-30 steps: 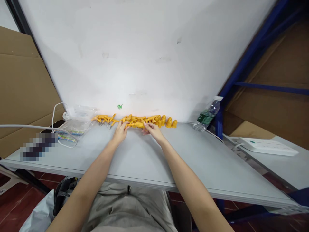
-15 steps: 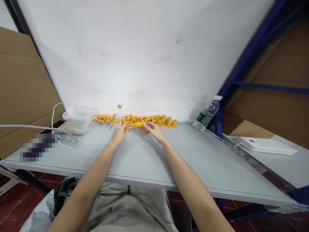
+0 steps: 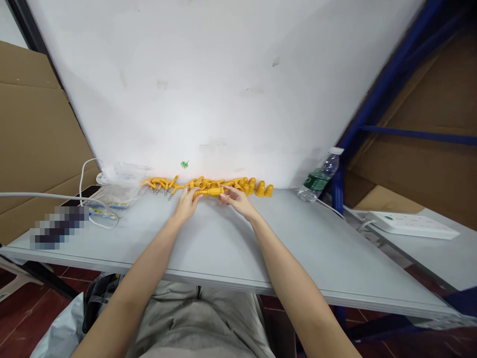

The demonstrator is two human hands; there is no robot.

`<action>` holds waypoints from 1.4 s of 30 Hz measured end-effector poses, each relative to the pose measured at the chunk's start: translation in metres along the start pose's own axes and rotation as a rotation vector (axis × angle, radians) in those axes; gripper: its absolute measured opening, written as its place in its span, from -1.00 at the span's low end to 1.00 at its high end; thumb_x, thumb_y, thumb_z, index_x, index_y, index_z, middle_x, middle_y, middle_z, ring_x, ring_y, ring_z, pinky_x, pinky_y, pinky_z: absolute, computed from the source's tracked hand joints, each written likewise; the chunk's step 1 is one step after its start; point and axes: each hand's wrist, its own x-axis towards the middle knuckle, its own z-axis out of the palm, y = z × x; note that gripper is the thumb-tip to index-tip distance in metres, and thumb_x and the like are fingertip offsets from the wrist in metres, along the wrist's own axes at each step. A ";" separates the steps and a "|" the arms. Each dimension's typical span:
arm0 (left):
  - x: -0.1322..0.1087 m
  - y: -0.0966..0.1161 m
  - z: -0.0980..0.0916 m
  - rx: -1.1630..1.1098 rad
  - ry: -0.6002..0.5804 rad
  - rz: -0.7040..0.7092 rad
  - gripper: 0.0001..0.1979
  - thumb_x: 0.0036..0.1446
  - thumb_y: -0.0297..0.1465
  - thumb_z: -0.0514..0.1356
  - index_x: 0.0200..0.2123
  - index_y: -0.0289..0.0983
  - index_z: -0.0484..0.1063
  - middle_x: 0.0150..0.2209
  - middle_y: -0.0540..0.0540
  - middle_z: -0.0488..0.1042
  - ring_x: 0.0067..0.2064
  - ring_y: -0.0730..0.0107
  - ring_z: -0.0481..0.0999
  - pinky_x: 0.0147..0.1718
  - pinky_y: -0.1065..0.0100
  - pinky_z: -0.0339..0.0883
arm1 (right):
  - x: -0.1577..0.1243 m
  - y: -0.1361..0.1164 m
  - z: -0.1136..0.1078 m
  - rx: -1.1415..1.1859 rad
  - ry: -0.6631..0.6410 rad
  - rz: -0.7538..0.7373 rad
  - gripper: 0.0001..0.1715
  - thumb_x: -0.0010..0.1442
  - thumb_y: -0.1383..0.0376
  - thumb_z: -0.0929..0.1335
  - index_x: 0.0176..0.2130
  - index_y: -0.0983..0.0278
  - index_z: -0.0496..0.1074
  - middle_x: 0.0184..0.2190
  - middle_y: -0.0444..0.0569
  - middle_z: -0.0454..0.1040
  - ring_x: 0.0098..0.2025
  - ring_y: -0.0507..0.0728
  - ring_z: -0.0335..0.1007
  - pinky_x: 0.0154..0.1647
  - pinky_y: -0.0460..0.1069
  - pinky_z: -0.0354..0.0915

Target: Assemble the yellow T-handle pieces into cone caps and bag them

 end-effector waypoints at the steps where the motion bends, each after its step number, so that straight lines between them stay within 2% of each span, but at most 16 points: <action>1: 0.000 0.000 0.000 -0.002 -0.004 0.000 -0.73 0.27 -0.27 0.10 -0.03 -0.23 0.41 -0.14 -0.16 0.34 -0.13 0.27 0.45 -0.10 0.25 0.37 | 0.000 0.000 0.000 0.008 0.006 0.005 -0.27 0.02 -0.02 0.45 0.11 0.25 0.42 -0.20 0.01 0.52 -0.38 0.11 0.50 -0.14 0.14 0.43; 7: -0.001 -0.001 0.001 -0.057 -0.051 -0.027 -0.67 0.27 -0.21 0.07 0.03 -0.21 0.38 -0.07 -0.19 0.35 -0.10 0.24 0.47 -0.07 0.19 0.39 | -0.001 -0.002 0.004 0.116 0.027 0.063 -0.32 -0.04 -0.02 0.49 0.01 0.23 0.44 -0.32 -0.02 0.52 -0.39 0.14 0.49 -0.17 0.16 0.44; 10: -0.001 0.000 0.002 -0.113 -0.052 -0.062 -0.55 0.28 -0.17 0.04 0.18 -0.16 0.25 0.14 -0.26 0.24 0.03 0.18 0.44 0.01 0.12 0.36 | 0.000 0.001 0.007 0.182 0.083 0.018 -0.34 -0.07 -0.01 0.50 -0.02 0.20 0.42 -0.32 -0.06 0.48 -0.39 0.13 0.48 -0.18 0.16 0.45; 12: -0.002 0.002 0.002 -0.131 -0.030 -0.077 -0.47 0.28 -0.15 0.02 0.27 -0.16 0.12 0.28 -0.30 0.07 0.20 0.09 0.32 0.11 0.06 0.28 | 0.003 0.005 0.008 0.165 0.188 -0.055 -0.33 -0.05 -0.02 0.48 0.00 0.19 0.39 -0.25 -0.04 0.45 -0.38 0.12 0.49 -0.17 0.16 0.45; 14: -0.002 0.004 0.001 -0.132 -0.022 -0.085 -0.44 0.29 -0.15 0.00 0.29 -0.19 0.06 0.34 -0.32 -0.04 0.31 0.03 0.16 0.18 0.02 0.19 | 0.005 0.010 0.006 0.097 0.336 -0.131 -0.32 0.01 -0.02 0.44 0.05 0.19 0.33 -0.11 0.03 0.43 -0.34 0.13 0.50 -0.13 0.15 0.44; 17: -0.002 0.006 0.000 -0.127 -0.043 -0.081 -0.45 0.29 -0.18 -0.02 0.28 -0.23 0.07 0.33 -0.34 -0.02 0.35 0.03 0.08 0.21 0.00 0.14 | 0.009 0.020 -0.002 -0.060 0.525 -0.227 -0.35 0.09 0.03 0.38 0.11 0.21 0.27 0.06 0.14 0.36 -0.22 0.16 0.49 -0.08 0.15 0.41; 20: -0.002 0.006 0.001 -0.123 -0.056 -0.051 -0.50 0.29 -0.25 -0.02 0.27 -0.20 0.09 0.31 -0.29 0.06 0.34 0.09 0.11 0.22 0.01 0.15 | 0.015 0.031 -0.012 -0.282 0.599 -0.307 -0.46 0.17 0.12 0.31 0.11 0.23 0.27 0.10 0.15 0.36 -0.07 0.21 0.44 -0.03 0.16 0.39; 23: -0.003 0.005 0.004 -0.121 -0.072 -0.030 -0.53 0.27 -0.31 -0.01 0.24 -0.19 0.13 0.28 -0.26 0.13 0.31 0.11 0.16 0.21 0.00 0.17 | 0.021 0.039 -0.017 -0.539 0.580 -0.356 -0.51 0.21 0.23 0.24 0.11 0.28 0.30 0.05 0.14 0.43 0.06 0.25 0.36 0.07 0.19 0.31; 25: -0.003 0.003 0.005 -0.117 -0.087 -0.024 -0.55 0.26 -0.32 0.00 0.21 -0.21 0.16 0.26 -0.27 0.16 0.30 0.11 0.18 0.20 -0.02 0.18 | 0.024 0.042 -0.016 -0.707 0.520 -0.339 -0.50 0.22 0.31 0.19 0.14 0.30 0.31 0.04 0.13 0.45 0.09 0.25 0.35 0.15 0.21 0.24; 28: -0.003 0.001 0.006 -0.110 -0.102 -0.038 -0.57 0.25 -0.34 0.01 0.18 -0.22 0.19 0.24 -0.27 0.19 0.28 0.11 0.20 0.20 -0.01 0.19 | 0.024 0.044 -0.009 -0.953 0.399 -0.232 -0.46 0.21 0.42 0.18 0.16 0.27 0.32 0.13 0.13 0.41 0.17 0.26 0.29 0.29 0.29 0.00; 30: -0.003 0.000 0.007 -0.109 -0.109 -0.047 -0.58 0.25 -0.35 0.02 0.17 -0.23 0.21 0.23 -0.27 0.21 0.27 0.12 0.22 0.19 0.00 0.19 | 0.022 0.044 -0.004 -1.074 0.313 -0.122 -0.40 0.19 0.46 0.19 0.20 0.24 0.30 0.24 0.13 0.29 0.29 0.27 0.14 0.35 0.34 -0.21; 34: -0.004 0.000 0.007 -0.111 -0.113 -0.033 -0.59 0.24 -0.37 0.02 0.16 -0.25 0.22 0.21 -0.28 0.23 0.25 0.12 0.24 0.18 0.00 0.21 | 0.019 0.038 -0.004 -1.085 0.142 0.060 -0.20 0.14 0.43 0.27 0.33 0.15 0.10 0.38 0.02 -0.01 0.43 0.31 -0.29 0.33 0.43 -0.40; 36: -0.004 0.000 0.008 -0.114 -0.113 -0.032 -0.59 0.23 -0.39 0.03 0.15 -0.23 0.22 0.20 -0.26 0.25 0.24 0.13 0.26 0.17 0.00 0.23 | 0.023 0.031 -0.013 -1.021 0.081 0.122 -0.10 0.08 0.37 0.33 0.35 0.13 0.06 0.40 0.02 -0.07 0.43 0.38 -0.37 0.31 0.48 -0.40; 38: -0.004 0.000 0.009 -0.114 -0.114 -0.037 -0.59 0.22 -0.40 0.05 0.15 -0.23 0.23 0.18 -0.26 0.26 0.23 0.13 0.28 0.16 0.01 0.24 | 0.030 0.023 -0.028 -0.922 0.058 0.165 -0.07 0.02 0.31 0.39 0.33 0.16 0.11 0.38 0.06 0.00 0.42 0.44 -0.32 0.30 0.48 -0.35; 40: -0.005 0.000 0.009 -0.111 -0.112 -0.037 -0.59 0.21 -0.42 0.05 0.14 -0.25 0.23 0.17 -0.28 0.28 0.22 0.12 0.29 0.15 0.02 0.25 | 0.036 0.015 -0.045 -0.770 0.075 0.145 -0.17 0.03 0.24 0.39 0.28 0.21 0.22 0.31 0.10 0.17 0.37 0.42 -0.09 0.32 0.39 -0.16; 42: -0.005 0.000 0.010 -0.108 -0.111 -0.035 -0.59 0.20 -0.43 0.04 0.13 -0.26 0.24 0.15 -0.28 0.29 0.20 0.13 0.30 0.14 0.03 0.26 | 0.038 0.011 -0.060 -0.621 0.230 0.103 -0.31 0.10 0.20 0.32 0.22 0.27 0.29 0.22 0.12 0.31 0.27 0.34 0.17 0.28 0.25 0.05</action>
